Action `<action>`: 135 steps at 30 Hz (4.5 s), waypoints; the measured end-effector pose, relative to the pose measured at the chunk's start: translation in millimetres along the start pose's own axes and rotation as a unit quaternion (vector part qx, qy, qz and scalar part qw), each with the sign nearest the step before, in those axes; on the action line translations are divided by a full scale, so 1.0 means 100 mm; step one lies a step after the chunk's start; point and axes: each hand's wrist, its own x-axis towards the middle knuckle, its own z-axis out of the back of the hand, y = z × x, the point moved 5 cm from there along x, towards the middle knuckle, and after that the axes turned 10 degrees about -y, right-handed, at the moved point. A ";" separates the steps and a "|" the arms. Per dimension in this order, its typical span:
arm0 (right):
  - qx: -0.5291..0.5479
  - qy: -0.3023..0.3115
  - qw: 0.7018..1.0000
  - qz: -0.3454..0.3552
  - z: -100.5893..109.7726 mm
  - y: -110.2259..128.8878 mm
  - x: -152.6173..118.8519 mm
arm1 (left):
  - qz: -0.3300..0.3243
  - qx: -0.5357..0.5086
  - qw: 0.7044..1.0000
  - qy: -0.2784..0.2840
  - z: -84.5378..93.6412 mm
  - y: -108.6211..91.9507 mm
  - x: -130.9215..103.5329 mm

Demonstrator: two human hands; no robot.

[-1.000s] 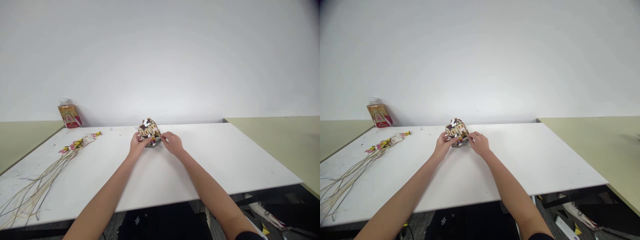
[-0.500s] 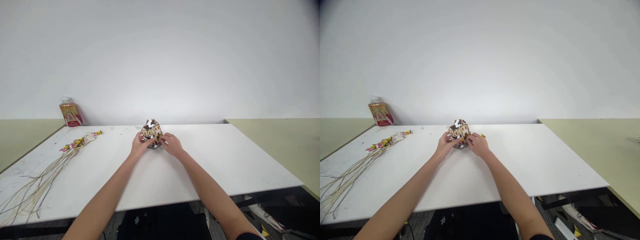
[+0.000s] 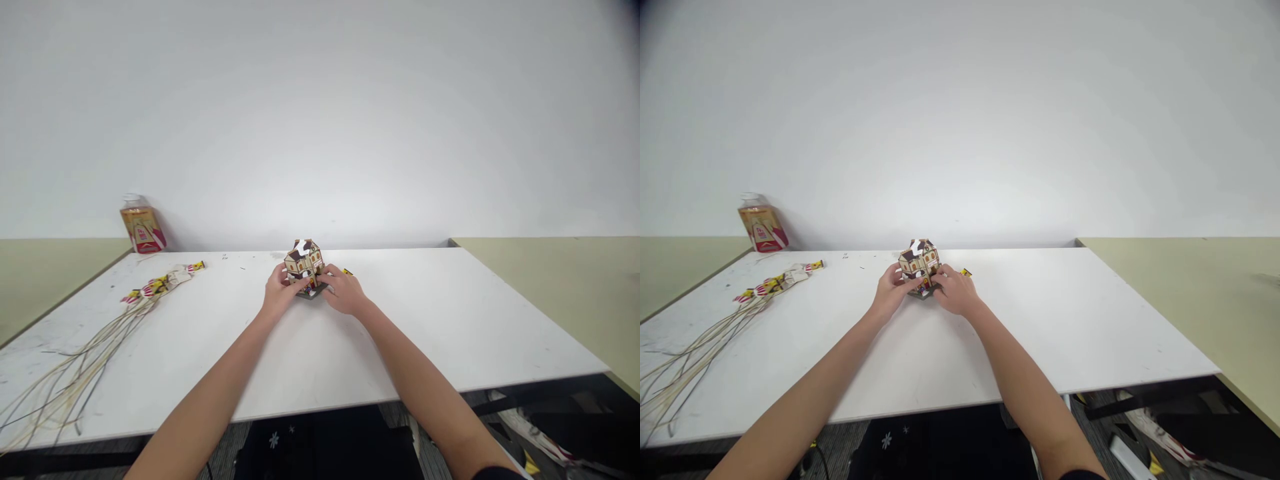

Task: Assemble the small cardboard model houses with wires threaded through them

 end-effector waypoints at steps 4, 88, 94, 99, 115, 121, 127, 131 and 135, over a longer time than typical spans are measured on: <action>0.000 0.000 1.000 0.021 0.01 0.01 -0.02 | 0.011 -0.016 1.000 -0.002 0.00 0.01 0.00; 0.596 -0.026 0.684 -0.420 0.00 -0.32 0.00 | 0.134 -0.223 0.960 -0.106 0.13 -0.02 0.09; 0.571 -0.070 0.697 -0.428 -0.02 -0.33 0.01 | 0.101 -0.187 0.973 -0.091 0.11 -0.08 0.05; 0.571 -0.079 0.677 -0.457 -0.03 -0.33 0.00 | 0.065 -0.169 0.980 -0.087 0.09 -0.12 0.03; 0.522 -0.106 0.772 -0.347 -0.18 -0.19 0.03 | 0.008 -0.116 0.992 -0.043 0.00 -0.08 -0.03; 0.470 -0.167 0.812 -0.303 -0.14 -0.23 0.02 | -0.011 -0.115 0.993 -0.024 -0.03 -0.11 -0.05; 0.463 -0.181 0.806 -0.322 -0.11 -0.32 0.02 | -0.006 -0.129 0.991 -0.035 -0.01 -0.13 -0.05; 0.459 -0.160 0.818 -0.309 -0.12 -0.32 0.03 | -0.017 -0.124 0.992 -0.017 -0.01 -0.13 -0.05; 0.449 -0.141 0.831 -0.297 -0.08 -0.29 0.03 | -0.005 -0.124 0.992 -0.009 -0.01 -0.15 -0.06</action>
